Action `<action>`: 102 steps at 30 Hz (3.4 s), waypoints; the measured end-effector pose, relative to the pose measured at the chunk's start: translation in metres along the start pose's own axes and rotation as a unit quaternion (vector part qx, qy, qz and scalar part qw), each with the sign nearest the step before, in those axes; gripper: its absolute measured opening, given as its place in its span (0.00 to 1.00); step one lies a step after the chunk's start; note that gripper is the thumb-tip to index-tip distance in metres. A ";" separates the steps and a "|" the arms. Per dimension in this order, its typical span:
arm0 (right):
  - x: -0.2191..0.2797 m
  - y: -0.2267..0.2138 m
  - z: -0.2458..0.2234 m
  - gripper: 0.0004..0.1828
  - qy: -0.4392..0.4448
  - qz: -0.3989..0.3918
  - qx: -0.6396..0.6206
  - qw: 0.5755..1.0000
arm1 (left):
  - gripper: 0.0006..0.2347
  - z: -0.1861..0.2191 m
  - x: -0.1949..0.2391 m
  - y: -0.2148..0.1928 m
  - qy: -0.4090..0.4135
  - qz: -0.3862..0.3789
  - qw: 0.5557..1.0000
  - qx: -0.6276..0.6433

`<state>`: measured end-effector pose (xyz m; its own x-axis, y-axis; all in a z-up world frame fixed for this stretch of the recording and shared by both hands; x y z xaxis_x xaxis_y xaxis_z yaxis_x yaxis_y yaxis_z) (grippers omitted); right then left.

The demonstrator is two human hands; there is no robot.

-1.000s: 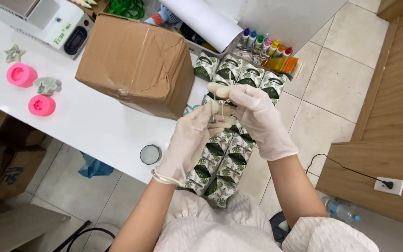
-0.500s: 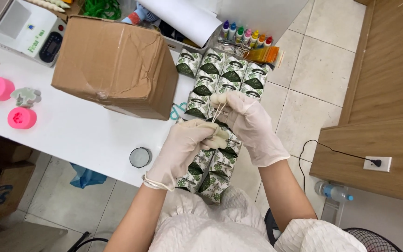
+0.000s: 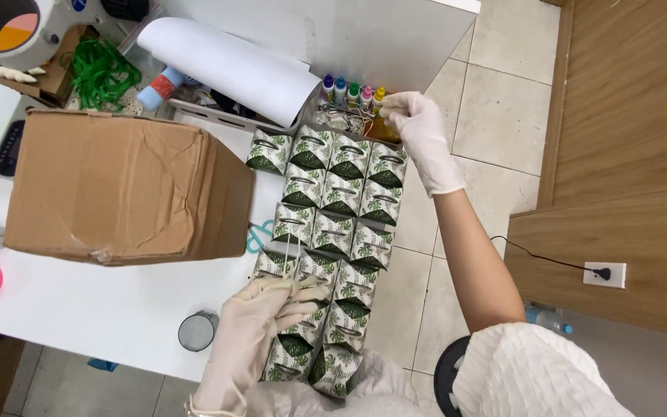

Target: The person removes shaped wax candles from silicone molds by hand, presses wax pieces into a star-shaped mold, and places finished candles on a shelf. They then trim the wicks of candles with a small tool and work through a row of packaged candles, trimming each wick.

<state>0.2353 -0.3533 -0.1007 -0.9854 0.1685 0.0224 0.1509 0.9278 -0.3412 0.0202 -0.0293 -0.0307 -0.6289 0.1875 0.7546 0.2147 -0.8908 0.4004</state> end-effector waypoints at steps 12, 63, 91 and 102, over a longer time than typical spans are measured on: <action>-0.108 0.098 0.106 0.08 -0.121 -0.203 0.478 0.846 | 0.09 0.001 -0.039 -0.014 -0.052 0.115 0.992 0.007; -0.062 0.030 0.009 0.37 0.041 -0.130 -0.027 0.990 | 0.10 0.016 -0.033 0.012 -0.085 0.049 0.995 -0.032; -0.075 0.037 0.011 0.16 -0.047 -0.100 0.002 0.994 | 0.09 0.021 -0.014 0.023 -0.055 -0.002 0.997 -0.047; -0.076 0.043 0.079 0.17 -0.175 -0.204 0.659 0.702 | 0.10 0.020 -0.018 0.008 -0.044 0.039 0.998 -0.024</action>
<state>0.3101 -0.3521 -0.1917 -0.9192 -0.3282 0.2175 -0.1256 -0.2791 -0.9520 0.0485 -0.0314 -0.0305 -0.5432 0.1499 0.8261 0.2238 -0.9225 0.3145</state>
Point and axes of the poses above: each hand's wrist, its own x-axis away from the middle knuckle, its own y-axis out of the palm, z = x × y, the point moved 3 cm from there along -x, towards the middle knuckle, and after that the axes turned 4 degrees about x, right-handed, at the moved point
